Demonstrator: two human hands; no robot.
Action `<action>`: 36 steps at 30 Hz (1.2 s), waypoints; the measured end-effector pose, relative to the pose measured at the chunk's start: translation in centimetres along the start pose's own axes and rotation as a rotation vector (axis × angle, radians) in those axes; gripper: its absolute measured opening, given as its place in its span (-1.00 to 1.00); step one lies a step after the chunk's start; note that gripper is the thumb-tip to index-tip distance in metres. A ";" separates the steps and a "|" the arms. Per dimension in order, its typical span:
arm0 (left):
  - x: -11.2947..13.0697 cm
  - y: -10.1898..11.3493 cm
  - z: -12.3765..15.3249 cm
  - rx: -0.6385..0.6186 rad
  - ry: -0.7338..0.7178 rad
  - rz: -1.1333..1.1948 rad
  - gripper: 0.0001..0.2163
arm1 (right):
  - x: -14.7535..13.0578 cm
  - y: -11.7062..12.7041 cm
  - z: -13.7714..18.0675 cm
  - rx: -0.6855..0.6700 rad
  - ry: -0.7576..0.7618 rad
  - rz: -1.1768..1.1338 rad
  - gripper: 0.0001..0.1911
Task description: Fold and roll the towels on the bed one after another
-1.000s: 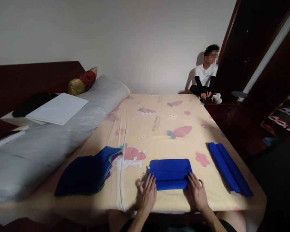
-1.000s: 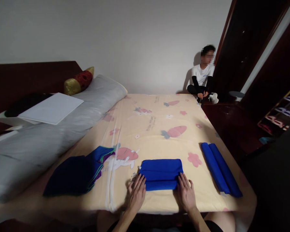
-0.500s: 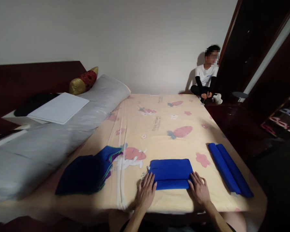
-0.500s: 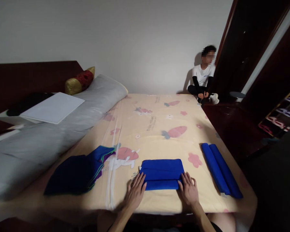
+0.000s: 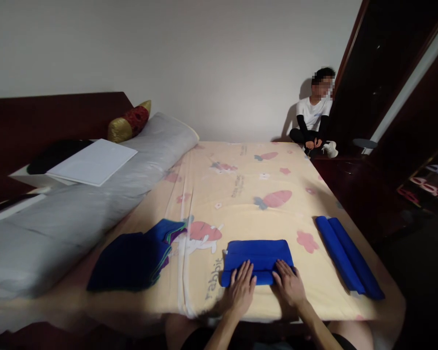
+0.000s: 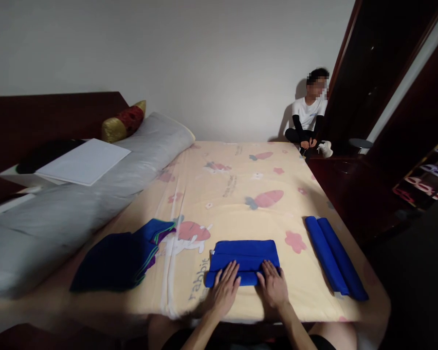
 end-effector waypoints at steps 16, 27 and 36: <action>1.1 -0.4 -1.0 0.021 -0.074 -0.002 -0.56 | 2.3 -0.8 -0.1 0.087 -0.020 0.033 -0.47; -1.5 0.5 -0.4 0.150 -0.017 -0.054 -0.57 | -0.4 -0.1 0.9 0.101 0.100 -0.024 -0.49; -1.4 0.7 -2.5 0.032 0.031 -0.032 -0.54 | -0.4 -0.7 -1.9 0.000 -0.020 0.013 -0.46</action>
Point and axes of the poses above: each hand's wrist, its own z-axis away from the middle knuckle, its own y-axis out of the back of the hand, x = y × z, the point moved 4 cm from there along -z, towards the middle knuckle, and after that the axes turned 2 degrees about z, right-handed, at the moved point
